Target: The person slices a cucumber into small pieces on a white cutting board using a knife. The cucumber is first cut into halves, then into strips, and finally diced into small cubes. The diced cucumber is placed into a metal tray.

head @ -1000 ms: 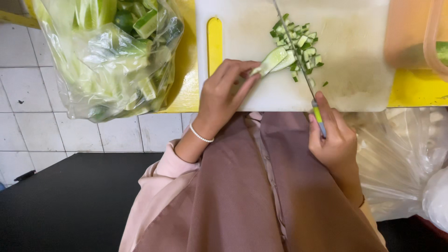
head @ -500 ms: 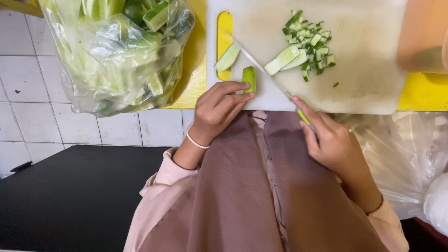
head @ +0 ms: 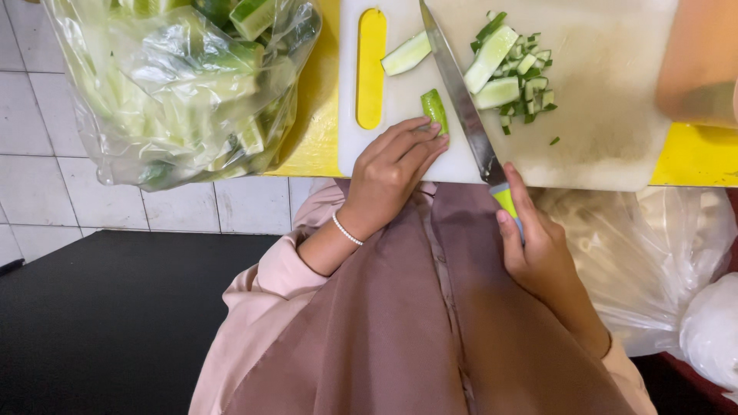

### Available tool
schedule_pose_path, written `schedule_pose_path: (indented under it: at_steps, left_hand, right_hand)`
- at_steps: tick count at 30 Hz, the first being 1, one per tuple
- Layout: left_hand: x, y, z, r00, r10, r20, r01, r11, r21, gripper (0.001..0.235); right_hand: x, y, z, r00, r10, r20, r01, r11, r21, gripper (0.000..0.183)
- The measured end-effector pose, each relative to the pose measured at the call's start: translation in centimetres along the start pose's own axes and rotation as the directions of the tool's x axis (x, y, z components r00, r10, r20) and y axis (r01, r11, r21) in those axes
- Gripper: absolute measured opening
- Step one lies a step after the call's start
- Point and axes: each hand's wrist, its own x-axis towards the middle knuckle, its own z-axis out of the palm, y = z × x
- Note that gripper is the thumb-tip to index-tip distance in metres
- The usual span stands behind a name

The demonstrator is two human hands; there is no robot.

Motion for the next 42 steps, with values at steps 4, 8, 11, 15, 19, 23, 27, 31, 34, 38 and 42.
schedule_pose_path:
  at_steps: [4,8,11,15,19,23,27,31,34,38,42]
  left_hand:
    - [0.6,0.2,0.2,0.998,-0.053,-0.020,0.053,0.998,0.029,0.008]
    - [-0.1,-0.4,0.9,0.997,-0.053,-0.050,0.055,0.998,0.024,0.008]
    - [0.1,-0.4,0.8,0.997,-0.055,-0.045,0.056,0.998,0.008,0.008]
    - [-0.2,-0.7,1.0,0.998,-0.047,-0.042,0.049,0.997,0.056,0.010]
    - [0.3,-0.5,0.5,0.998,-0.069,-0.001,0.069,0.997,0.025,0.009]
    - [0.7,-0.4,0.3,0.996,-0.074,0.040,0.073,0.997,0.040,0.012]
    - [0.7,-0.7,0.2,0.997,-0.068,0.035,0.067,0.998,0.022,0.014]
    - [0.4,-0.8,-0.2,0.996,-0.075,0.039,0.077,0.997,-0.032,0.012]
    - [0.6,-0.6,-1.0,0.992,-0.100,0.083,0.107,0.990,-0.091,0.008]
    - [-0.2,-1.1,-0.7,0.989,-0.125,0.075,0.135,0.981,-0.143,0.003]
    - [-0.5,-0.9,-0.5,0.996,-0.068,0.056,0.072,0.995,-0.062,0.006]
  right_hand:
    - [-1.4,0.3,0.5,1.000,0.020,0.010,-0.020,1.000,-0.006,0.049]
    - [-2.6,1.1,0.8,0.999,0.033,0.032,-0.033,0.999,-0.017,0.048]
    - [-3.1,1.7,1.0,0.998,0.035,0.053,-0.034,0.999,-0.029,0.048]
    - [-2.9,1.0,0.8,0.975,0.163,0.150,-0.149,0.984,-0.099,0.051]
    - [-2.9,0.9,0.9,0.871,0.381,0.311,-0.304,0.914,-0.268,0.056]
    - [-1.4,0.3,1.5,0.847,0.422,0.324,-0.287,0.875,-0.390,0.059]
    - [0.3,-0.5,2.0,0.991,-0.128,0.045,0.122,0.694,-0.709,0.052]
    - [0.6,-0.3,1.9,0.971,-0.240,-0.009,0.155,0.658,-0.737,0.048]
    - [0.3,0.1,1.3,0.992,-0.127,-0.001,0.110,0.870,-0.481,0.048]
    - [-0.7,0.3,0.7,0.992,-0.109,-0.056,0.096,0.974,-0.205,0.048]
    - [-2.2,1.3,1.4,0.990,-0.133,-0.044,0.124,0.979,-0.161,0.045]
